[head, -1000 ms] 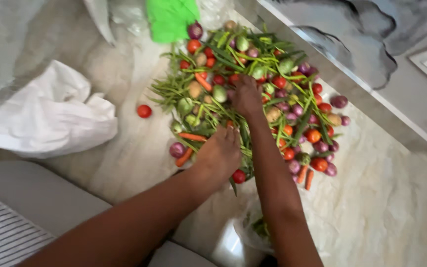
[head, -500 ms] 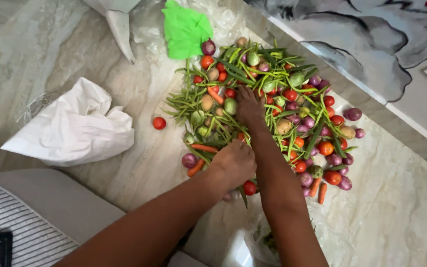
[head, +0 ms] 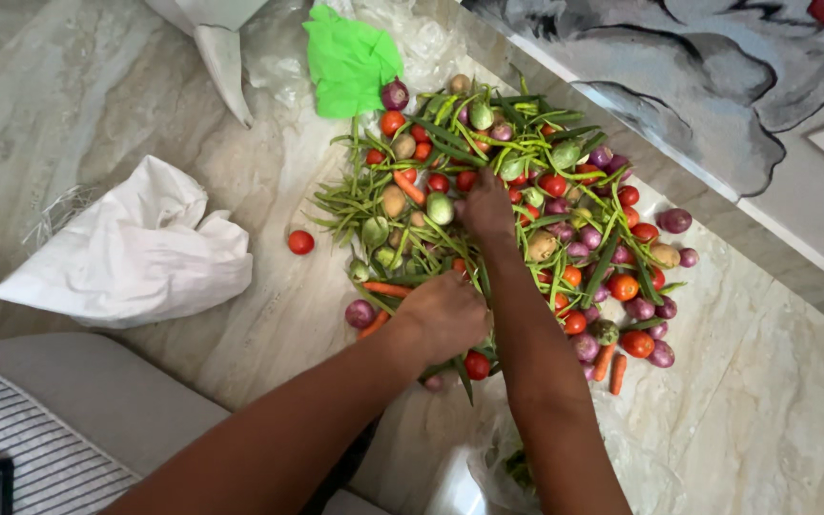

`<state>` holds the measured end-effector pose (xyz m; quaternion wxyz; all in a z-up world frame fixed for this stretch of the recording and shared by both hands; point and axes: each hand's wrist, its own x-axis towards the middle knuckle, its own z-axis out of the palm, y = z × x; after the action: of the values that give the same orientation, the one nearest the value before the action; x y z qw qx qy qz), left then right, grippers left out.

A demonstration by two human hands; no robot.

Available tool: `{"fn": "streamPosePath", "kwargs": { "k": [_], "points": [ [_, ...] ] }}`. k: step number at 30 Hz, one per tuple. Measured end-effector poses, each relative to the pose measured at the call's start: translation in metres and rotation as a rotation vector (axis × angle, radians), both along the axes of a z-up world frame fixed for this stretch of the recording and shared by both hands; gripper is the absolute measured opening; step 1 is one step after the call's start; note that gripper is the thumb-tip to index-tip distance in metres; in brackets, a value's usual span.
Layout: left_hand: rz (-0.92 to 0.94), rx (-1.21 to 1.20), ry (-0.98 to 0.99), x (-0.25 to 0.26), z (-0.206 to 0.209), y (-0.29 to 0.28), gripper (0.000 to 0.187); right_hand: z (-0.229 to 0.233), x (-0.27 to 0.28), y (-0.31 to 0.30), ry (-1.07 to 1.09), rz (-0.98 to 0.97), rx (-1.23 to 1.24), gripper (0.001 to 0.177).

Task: The person sorts through a large pile of vegetables on the floor, picking out green beans and placing them into a plastic bag by hand.

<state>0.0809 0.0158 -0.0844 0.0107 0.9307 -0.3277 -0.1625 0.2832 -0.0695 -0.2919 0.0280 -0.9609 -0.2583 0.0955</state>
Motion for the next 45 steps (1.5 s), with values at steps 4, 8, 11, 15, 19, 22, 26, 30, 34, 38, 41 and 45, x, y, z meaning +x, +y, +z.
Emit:
{"fn": "streamPosePath", "kwargs": {
  "k": [4, 8, 11, 15, 19, 22, 26, 30, 34, 38, 41, 45],
  "points": [
    [0.017, 0.024, -0.005, 0.001, 0.003, 0.002, 0.013, -0.004, 0.003, -0.007, 0.102, -0.154, 0.308, 0.058],
    [0.025, 0.018, -0.096, 0.003, -0.006, 0.003, 0.01, -0.002, 0.001, -0.028, -0.204, -0.034, 0.61, 0.025],
    [0.049, -0.048, -0.137, 0.009, -0.016, 0.007, 0.009, 0.012, -0.022, -0.054, -0.22, -0.082, 0.845, 0.022],
    [0.089, 0.004, -0.142, 0.02, -0.017, 0.011, 0.009, 0.03, -0.055, -0.087, -0.12, -0.311, 1.061, 0.019],
    [0.135, -0.013, -0.146, 0.028, 0.003, 0.01, 0.009, 0.045, -0.103, -0.127, 0.064, -0.447, 1.541, 0.011],
    [0.049, 0.108, -0.057, 0.036, 0.033, 0.006, 0.01, 0.076, -0.147, -0.16, 0.067, -0.528, 1.603, 0.009],
    [0.002, 0.08, -0.046, 0.043, 0.059, -0.003, 0.011, 0.132, -0.177, -0.203, -0.038, -0.779, 1.448, 0.012],
    [-0.093, 0.086, -0.164, 0.04, 0.075, -0.007, 0.012, 0.183, -0.207, -0.25, 0.254, -0.661, 1.355, 0.015],
    [-0.152, 0.088, -0.202, 0.035, 0.079, -0.018, 0.013, 0.199, -0.234, -0.287, 0.355, -0.658, 0.951, 0.018],
    [-0.168, 0.084, -0.207, 0.033, 0.08, -0.031, 0.019, 0.199, -0.259, -0.31, 0.361, -0.509, 0.556, 0.009],
    [-0.21, 0.154, -0.222, 0.028, 0.083, -0.038, 0.017, 0.178, -0.278, -0.322, 0.313, -0.32, 0.377, 0.015],
    [-0.203, 0.165, -0.228, 0.024, 0.093, -0.045, 0.018, 0.134, -0.302, -0.334, 0.273, -0.38, 0.341, 0.015]
  ]
}}
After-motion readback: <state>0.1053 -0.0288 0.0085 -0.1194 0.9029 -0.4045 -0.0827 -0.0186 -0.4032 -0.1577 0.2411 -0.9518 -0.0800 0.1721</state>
